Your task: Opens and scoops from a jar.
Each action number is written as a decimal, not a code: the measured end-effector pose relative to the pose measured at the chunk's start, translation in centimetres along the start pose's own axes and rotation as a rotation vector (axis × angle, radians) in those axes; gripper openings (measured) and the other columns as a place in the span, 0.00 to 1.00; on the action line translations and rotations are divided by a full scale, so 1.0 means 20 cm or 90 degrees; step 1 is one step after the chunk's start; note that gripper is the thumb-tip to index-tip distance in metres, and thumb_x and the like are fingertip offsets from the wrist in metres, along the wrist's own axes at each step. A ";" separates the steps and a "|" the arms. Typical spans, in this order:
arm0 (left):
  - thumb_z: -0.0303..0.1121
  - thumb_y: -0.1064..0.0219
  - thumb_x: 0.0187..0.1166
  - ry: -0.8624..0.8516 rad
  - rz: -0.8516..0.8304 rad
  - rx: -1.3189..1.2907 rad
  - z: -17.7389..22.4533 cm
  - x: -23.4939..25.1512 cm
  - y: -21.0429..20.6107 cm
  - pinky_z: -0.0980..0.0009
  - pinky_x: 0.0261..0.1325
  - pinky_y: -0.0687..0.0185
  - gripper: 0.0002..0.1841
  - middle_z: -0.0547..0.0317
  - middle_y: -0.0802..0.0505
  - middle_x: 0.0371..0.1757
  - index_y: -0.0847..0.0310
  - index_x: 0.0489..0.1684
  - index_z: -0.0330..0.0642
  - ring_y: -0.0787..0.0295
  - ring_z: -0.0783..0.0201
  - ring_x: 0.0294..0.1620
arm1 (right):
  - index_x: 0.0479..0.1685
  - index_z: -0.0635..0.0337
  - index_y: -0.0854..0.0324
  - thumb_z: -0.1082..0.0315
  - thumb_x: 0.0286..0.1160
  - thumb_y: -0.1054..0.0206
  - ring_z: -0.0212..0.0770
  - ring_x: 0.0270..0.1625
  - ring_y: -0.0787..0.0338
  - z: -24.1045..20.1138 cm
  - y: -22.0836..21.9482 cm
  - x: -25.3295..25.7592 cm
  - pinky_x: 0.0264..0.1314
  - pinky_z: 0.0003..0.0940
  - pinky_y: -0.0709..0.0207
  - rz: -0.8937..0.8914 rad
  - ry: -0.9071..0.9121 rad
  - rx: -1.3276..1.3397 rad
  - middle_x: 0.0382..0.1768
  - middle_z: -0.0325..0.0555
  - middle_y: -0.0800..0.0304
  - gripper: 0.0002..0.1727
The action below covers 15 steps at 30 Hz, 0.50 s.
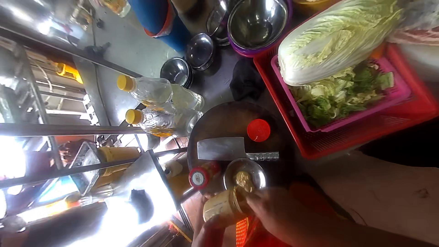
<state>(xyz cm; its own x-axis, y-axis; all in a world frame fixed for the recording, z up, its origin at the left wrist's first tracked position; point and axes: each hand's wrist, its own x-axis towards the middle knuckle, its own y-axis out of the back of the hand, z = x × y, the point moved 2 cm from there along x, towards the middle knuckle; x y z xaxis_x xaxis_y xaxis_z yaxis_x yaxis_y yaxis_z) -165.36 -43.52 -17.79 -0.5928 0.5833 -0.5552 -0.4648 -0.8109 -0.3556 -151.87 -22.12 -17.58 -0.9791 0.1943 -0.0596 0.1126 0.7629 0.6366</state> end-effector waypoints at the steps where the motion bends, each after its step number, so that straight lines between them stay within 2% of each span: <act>1: 0.30 0.24 0.65 0.004 0.031 0.015 0.01 0.00 0.01 0.43 0.52 0.10 0.38 0.44 0.13 0.63 0.38 0.79 0.55 0.10 0.45 0.58 | 0.35 0.53 0.16 0.62 0.82 0.37 0.42 0.28 0.10 0.02 0.01 -0.03 0.27 0.40 0.15 0.035 -0.015 -0.013 0.25 0.41 0.15 0.09; 4: 0.34 0.23 0.66 0.010 0.057 0.030 0.01 -0.01 0.07 0.42 0.51 0.10 0.37 0.42 0.14 0.65 0.36 0.79 0.55 0.10 0.42 0.58 | 0.40 0.52 0.14 0.55 0.89 0.44 0.40 0.32 0.09 0.05 0.05 -0.07 0.32 0.39 0.13 0.027 -0.026 0.022 0.28 0.40 0.12 0.16; 6: 0.35 0.25 0.67 0.024 0.053 0.027 -0.01 -0.01 0.07 0.41 0.50 0.11 0.35 0.40 0.14 0.64 0.36 0.77 0.55 0.10 0.41 0.57 | 0.40 0.53 0.16 0.58 0.89 0.44 0.42 0.33 0.10 0.02 0.01 -0.03 0.33 0.42 0.14 -0.022 0.003 0.060 0.29 0.41 0.13 0.14; 9: 0.35 0.26 0.69 0.032 0.021 0.037 -0.02 0.00 0.05 0.40 0.51 0.11 0.33 0.40 0.14 0.64 0.35 0.76 0.55 0.11 0.39 0.58 | 0.38 0.58 0.18 0.67 0.83 0.40 0.49 0.32 0.11 0.03 -0.06 0.05 0.32 0.48 0.16 -0.065 -0.010 0.071 0.28 0.48 0.15 0.08; 12: 0.36 0.23 0.68 0.027 0.071 0.057 0.00 0.01 0.08 0.37 0.50 0.11 0.36 0.37 0.16 0.66 0.38 0.78 0.54 0.12 0.35 0.58 | 0.39 0.54 0.15 0.58 0.87 0.41 0.45 0.31 0.08 0.10 -0.04 -0.03 0.32 0.44 0.13 -0.001 -0.076 0.033 0.27 0.44 0.12 0.14; 15: 0.36 0.23 0.67 0.023 0.086 0.059 -0.01 -0.01 0.14 0.36 0.51 0.11 0.40 0.36 0.17 0.68 0.40 0.82 0.55 0.12 0.35 0.60 | 0.44 0.54 0.13 0.55 0.91 0.46 0.42 0.38 0.07 0.14 0.01 -0.07 0.41 0.42 0.12 -0.029 -0.098 0.087 0.33 0.43 0.10 0.18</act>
<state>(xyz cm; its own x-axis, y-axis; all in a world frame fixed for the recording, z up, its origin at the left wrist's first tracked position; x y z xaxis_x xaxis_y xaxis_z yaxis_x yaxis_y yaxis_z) -166.45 -45.81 -18.76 -0.6310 0.4661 -0.6202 -0.4425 -0.8728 -0.2057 -149.93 -20.46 -19.56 -0.9477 0.2408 -0.2094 0.1001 0.8474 0.5215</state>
